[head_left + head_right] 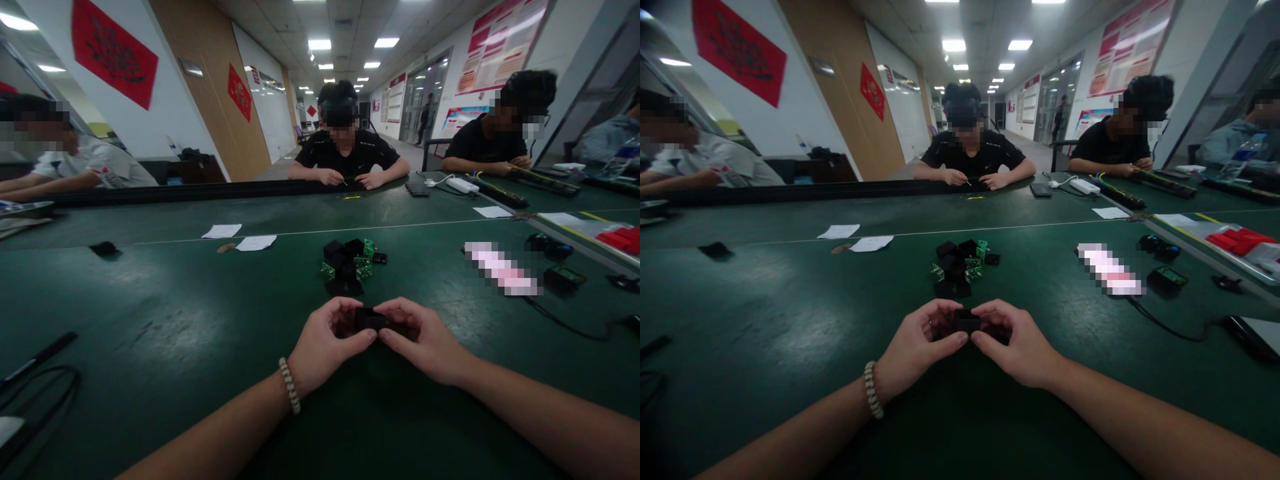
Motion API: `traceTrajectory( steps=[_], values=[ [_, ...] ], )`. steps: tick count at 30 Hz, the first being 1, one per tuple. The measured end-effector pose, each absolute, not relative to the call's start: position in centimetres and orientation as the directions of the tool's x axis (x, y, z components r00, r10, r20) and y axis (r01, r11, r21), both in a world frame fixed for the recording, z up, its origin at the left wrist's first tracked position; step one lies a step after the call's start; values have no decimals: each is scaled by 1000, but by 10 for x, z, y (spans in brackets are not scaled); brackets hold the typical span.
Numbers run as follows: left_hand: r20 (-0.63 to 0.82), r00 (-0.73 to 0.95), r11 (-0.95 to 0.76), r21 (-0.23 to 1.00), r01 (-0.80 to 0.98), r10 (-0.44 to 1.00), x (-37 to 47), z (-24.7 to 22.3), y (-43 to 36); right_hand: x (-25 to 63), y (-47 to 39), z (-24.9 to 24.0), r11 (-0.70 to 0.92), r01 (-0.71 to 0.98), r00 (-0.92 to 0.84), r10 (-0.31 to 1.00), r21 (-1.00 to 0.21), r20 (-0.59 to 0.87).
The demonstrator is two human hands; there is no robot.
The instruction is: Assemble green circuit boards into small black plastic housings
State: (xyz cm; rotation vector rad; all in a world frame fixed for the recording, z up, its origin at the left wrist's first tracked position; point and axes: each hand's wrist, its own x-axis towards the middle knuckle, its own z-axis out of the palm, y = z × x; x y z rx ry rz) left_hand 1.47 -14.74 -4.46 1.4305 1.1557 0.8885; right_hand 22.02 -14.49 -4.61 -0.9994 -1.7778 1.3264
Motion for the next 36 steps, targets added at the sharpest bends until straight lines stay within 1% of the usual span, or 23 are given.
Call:
traceTrajectory(
  steps=[36],
  values=[
    [-47, 278, -18, 974, 227, 959, 13, -46, -147, 220, -145, -45, 162, 168, -465, 883, -972, 67]
  ],
)
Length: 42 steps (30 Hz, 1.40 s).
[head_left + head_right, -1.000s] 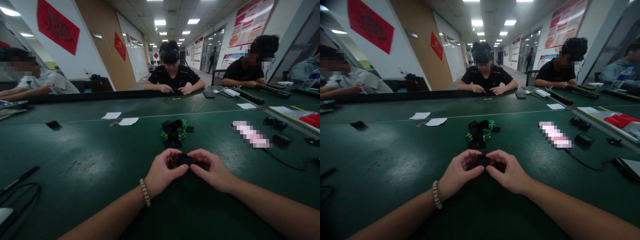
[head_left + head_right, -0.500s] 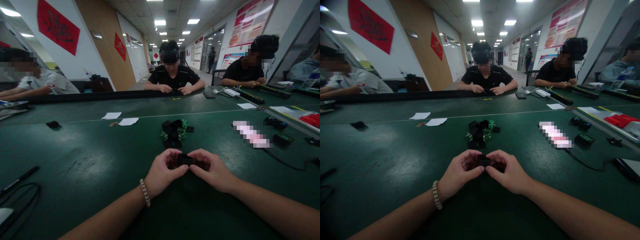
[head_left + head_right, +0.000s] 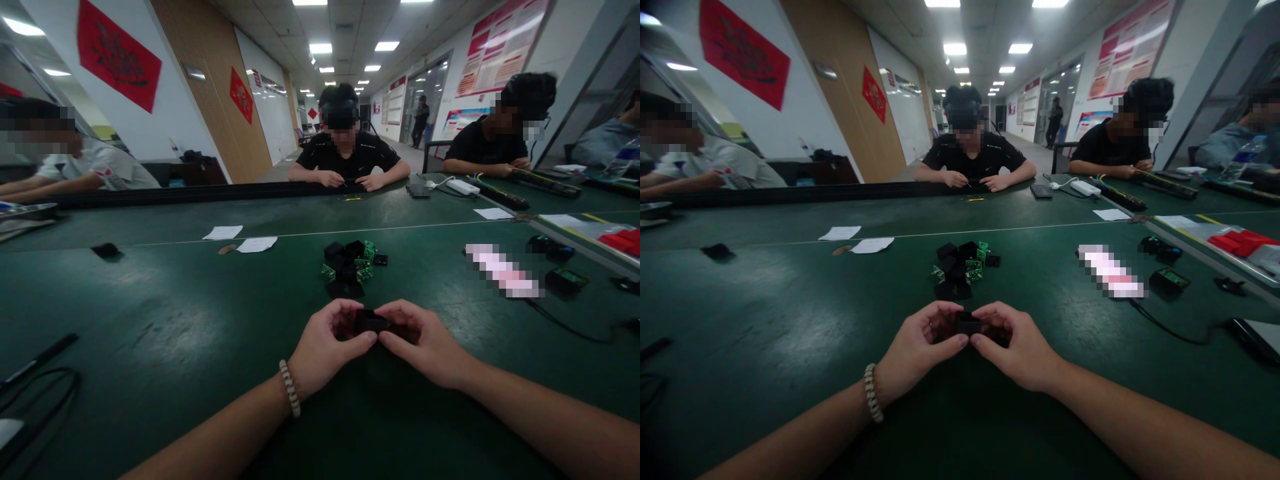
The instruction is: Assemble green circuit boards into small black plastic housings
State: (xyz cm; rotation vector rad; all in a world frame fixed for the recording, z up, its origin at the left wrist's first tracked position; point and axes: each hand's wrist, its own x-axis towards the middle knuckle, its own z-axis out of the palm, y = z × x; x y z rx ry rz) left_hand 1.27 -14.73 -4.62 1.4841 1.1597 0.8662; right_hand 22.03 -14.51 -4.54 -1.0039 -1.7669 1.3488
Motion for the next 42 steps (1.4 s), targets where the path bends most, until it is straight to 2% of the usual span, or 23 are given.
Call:
traceTrajectory(
  steps=[42],
  values=[
    [-13, 275, -46, 977, 207, 961, 13, -50, -148, 220, -145, -46, 147, 180, -462, 886, -973, 48]
  ],
)
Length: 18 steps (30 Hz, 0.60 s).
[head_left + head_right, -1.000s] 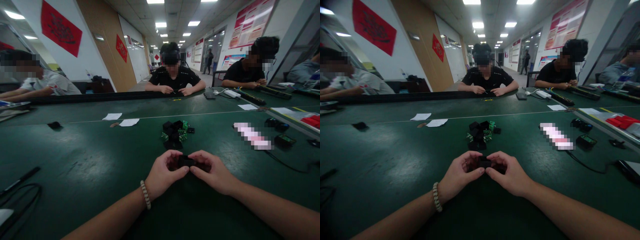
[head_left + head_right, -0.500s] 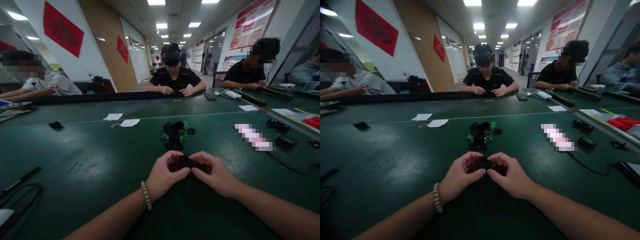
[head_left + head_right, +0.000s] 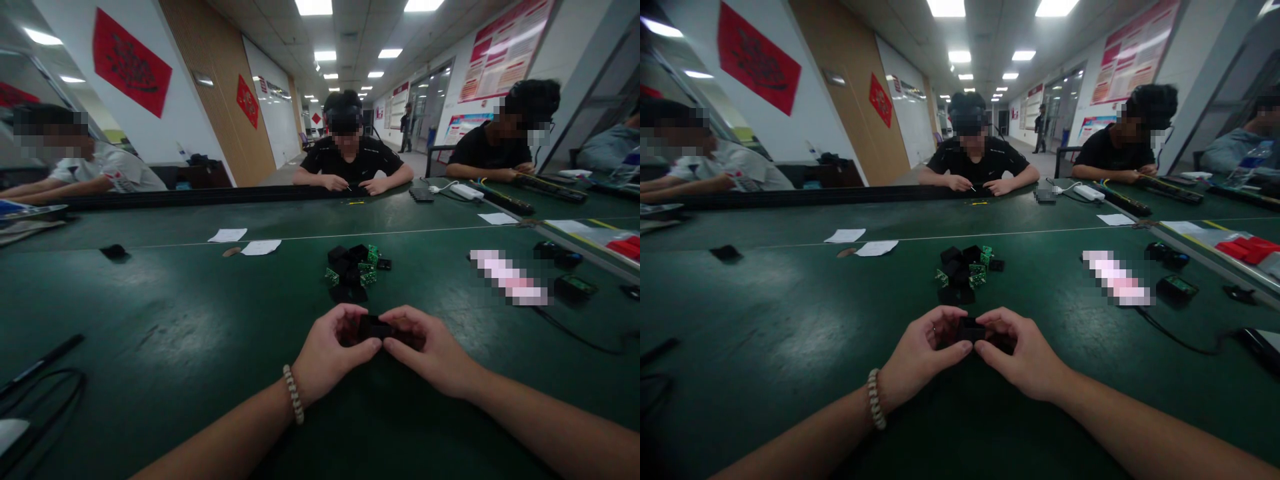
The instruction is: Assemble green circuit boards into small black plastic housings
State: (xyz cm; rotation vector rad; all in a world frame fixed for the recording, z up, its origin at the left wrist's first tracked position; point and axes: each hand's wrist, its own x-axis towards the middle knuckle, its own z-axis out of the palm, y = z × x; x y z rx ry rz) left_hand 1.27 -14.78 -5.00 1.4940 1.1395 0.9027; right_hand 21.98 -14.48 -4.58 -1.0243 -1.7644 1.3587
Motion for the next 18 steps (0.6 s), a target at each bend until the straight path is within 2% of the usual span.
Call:
traceTrajectory(
  steps=[18],
  values=[
    [-33, 270, -31, 974, 227, 962, 13, -47, -147, 219, -144, -47, 154, 208, -449, 892, -966, 46]
  ],
)
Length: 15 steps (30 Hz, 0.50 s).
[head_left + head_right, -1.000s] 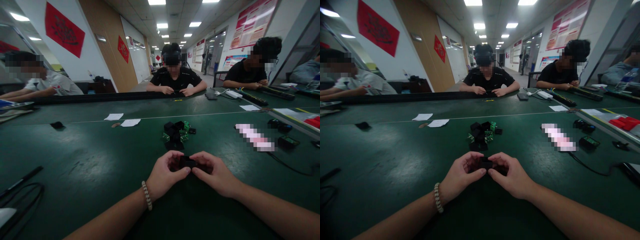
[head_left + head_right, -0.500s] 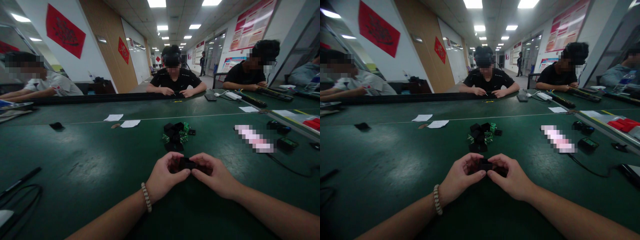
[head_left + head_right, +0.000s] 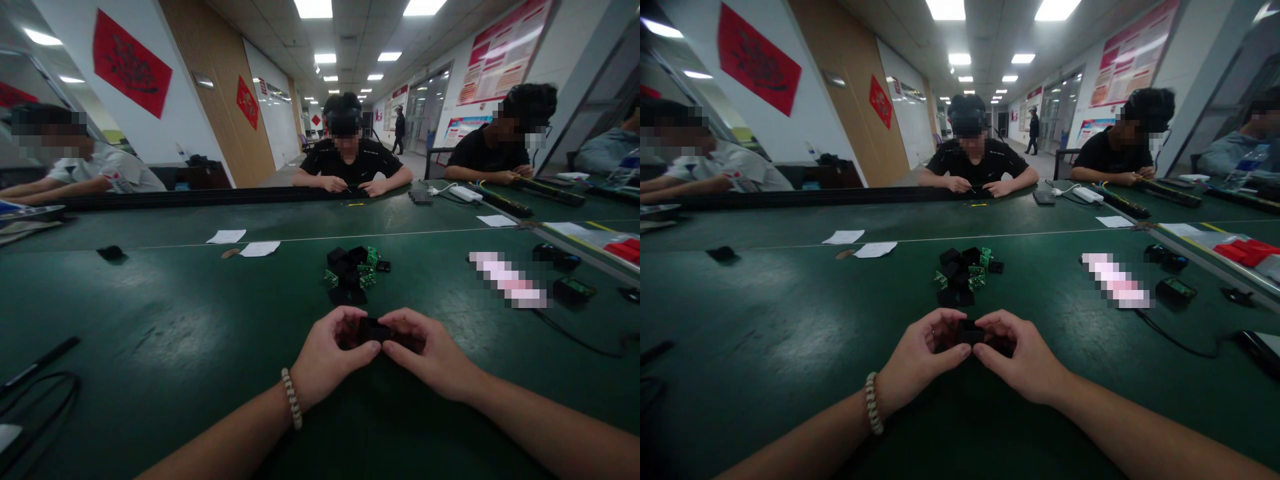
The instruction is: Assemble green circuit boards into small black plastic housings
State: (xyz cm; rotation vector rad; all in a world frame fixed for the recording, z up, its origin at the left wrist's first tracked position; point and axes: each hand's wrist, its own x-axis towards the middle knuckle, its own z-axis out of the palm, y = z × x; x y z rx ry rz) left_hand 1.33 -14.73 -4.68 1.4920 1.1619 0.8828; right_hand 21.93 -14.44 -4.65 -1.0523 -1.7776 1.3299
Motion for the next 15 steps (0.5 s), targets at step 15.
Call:
traceTrajectory(
  steps=[15],
  values=[
    [-55, 259, -2, 976, 217, 964, 14, -44, -148, 218, -145, -46, 135, 195, -461, 887, -971, 31]
  ],
)
